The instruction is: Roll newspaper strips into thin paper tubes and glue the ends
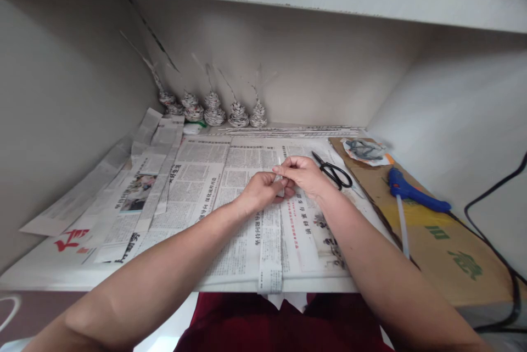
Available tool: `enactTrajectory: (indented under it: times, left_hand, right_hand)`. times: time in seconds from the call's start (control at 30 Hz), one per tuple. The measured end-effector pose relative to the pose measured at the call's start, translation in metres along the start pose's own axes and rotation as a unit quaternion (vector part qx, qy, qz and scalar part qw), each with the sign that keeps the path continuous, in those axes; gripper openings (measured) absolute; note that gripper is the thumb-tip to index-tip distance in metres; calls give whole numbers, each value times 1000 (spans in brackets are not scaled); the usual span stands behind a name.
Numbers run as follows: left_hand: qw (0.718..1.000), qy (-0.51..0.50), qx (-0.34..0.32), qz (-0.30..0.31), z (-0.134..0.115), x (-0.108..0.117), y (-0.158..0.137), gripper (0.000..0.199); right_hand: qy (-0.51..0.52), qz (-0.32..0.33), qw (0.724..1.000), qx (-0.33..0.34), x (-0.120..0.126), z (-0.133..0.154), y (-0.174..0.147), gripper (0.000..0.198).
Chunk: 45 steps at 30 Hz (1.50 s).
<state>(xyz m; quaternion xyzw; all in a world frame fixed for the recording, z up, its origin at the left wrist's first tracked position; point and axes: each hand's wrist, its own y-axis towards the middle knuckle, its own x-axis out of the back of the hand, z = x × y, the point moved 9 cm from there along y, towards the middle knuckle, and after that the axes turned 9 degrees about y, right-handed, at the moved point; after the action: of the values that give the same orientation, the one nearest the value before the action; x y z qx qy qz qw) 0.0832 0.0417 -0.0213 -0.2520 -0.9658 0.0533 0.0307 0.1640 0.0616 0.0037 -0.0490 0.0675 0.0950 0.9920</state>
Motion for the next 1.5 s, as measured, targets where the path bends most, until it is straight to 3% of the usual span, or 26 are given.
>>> enactTrajectory:
  times: [0.2, 0.43, 0.7, 0.83, 1.07, 1.27, 1.5]
  left_hand:
    - [1000, 7, -4, 16, -2, -2, 0, 26]
    - [999, 32, -1, 29, -6, -6, -4, 25]
    - [998, 36, 3, 44, -2, -8, -2, 24]
    - [998, 37, 14, 57, -1, -11, -4, 23]
    - [996, 41, 20, 82, -4, -15, -7, 25]
    - [998, -9, 5, 60, -7, -6, -4, 30]
    - [997, 19, 14, 72, -8, -11, -7, 26]
  right_hand:
    - [-4, 50, 999, -9, -8, 4, -4, 34]
    - [-12, -7, 1000, -16, 3, 0, 1, 35]
    - [6, -21, 1000, -13, 4, -2, 0, 38]
    - [23, -17, 999, 42, 4, 14, 0, 30]
    - [96, -71, 987, 105, 24, 29, 1, 29]
    - [-12, 105, 994, -39, -6, 5, -6, 41]
    - [4, 55, 997, -54, -6, -5, -4, 32]
